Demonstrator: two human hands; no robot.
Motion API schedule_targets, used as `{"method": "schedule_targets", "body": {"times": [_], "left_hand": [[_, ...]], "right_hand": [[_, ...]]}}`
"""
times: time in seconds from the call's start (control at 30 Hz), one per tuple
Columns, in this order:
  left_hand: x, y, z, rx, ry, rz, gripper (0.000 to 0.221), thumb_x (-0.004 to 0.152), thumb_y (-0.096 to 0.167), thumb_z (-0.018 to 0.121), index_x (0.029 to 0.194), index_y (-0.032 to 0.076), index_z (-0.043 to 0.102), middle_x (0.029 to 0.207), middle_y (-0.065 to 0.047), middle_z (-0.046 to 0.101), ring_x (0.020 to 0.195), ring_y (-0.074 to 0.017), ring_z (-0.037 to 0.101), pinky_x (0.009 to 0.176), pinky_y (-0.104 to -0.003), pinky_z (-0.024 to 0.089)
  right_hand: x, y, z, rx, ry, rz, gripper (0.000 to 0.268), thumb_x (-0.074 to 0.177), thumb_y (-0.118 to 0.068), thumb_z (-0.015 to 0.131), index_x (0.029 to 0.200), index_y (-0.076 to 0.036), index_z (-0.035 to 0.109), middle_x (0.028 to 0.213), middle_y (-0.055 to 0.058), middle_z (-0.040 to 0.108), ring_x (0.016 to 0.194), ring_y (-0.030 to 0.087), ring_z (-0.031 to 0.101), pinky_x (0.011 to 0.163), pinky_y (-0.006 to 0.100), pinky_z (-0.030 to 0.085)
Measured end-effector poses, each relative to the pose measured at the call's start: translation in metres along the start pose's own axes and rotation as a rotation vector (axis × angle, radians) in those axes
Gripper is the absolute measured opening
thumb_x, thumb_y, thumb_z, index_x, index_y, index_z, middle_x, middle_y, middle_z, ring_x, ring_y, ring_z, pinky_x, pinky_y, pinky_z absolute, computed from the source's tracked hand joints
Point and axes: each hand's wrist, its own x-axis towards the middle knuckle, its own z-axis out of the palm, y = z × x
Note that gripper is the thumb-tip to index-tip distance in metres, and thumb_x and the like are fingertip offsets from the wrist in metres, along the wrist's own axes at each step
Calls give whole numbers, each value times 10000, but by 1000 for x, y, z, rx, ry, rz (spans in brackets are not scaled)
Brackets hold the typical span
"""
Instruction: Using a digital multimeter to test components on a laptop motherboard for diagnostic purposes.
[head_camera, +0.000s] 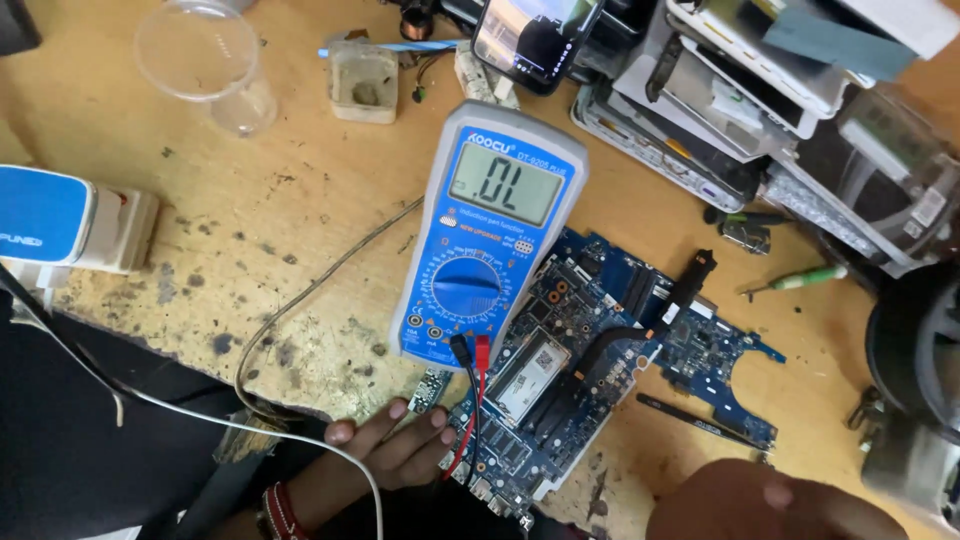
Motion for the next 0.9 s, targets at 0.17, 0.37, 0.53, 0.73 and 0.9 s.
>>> {"method": "schedule_targets", "body": {"times": [0.17,0.37,0.53,0.73,0.9], "left_hand": [[9,4,-3,-7,-46,-70,175,1022,361,467,1086,375,629,1127,186,695,1203,-136,554,1163,-354,149],[21,7,4,-29,47,-112,211,1030,321,442,1074,355,646,1140,158,658,1154,-130,513,1169,-364,154],[14,10,8,-91,52,-142,276,993,279,436,1110,322,683,1146,141,701,1146,-164,583,1120,-363,191],[4,14,7,-158,10,-148,299,932,258,486,1123,293,714,1193,99,707,1149,-212,618,1096,-370,229],[8,15,14,-150,42,-187,247,956,273,505,1070,292,723,1152,97,716,1124,-223,624,1095,-394,226]], "right_hand": [[-14,29,10,33,-59,-332,715,969,-525,611,1544,-142,431,1488,34,490,1220,227,578,985,424,593],[-32,49,52,-382,253,25,837,1046,-653,265,856,-8,762,1050,170,506,900,267,583,742,392,520],[17,16,69,-275,234,160,665,1122,-477,337,804,21,640,1096,125,463,1011,263,501,812,396,486],[33,4,67,-147,157,161,372,1078,-194,503,929,85,698,1067,176,491,960,297,561,747,363,513],[33,8,72,-108,128,243,128,1000,-23,654,1050,59,738,1081,156,533,914,251,620,780,317,559]]}}
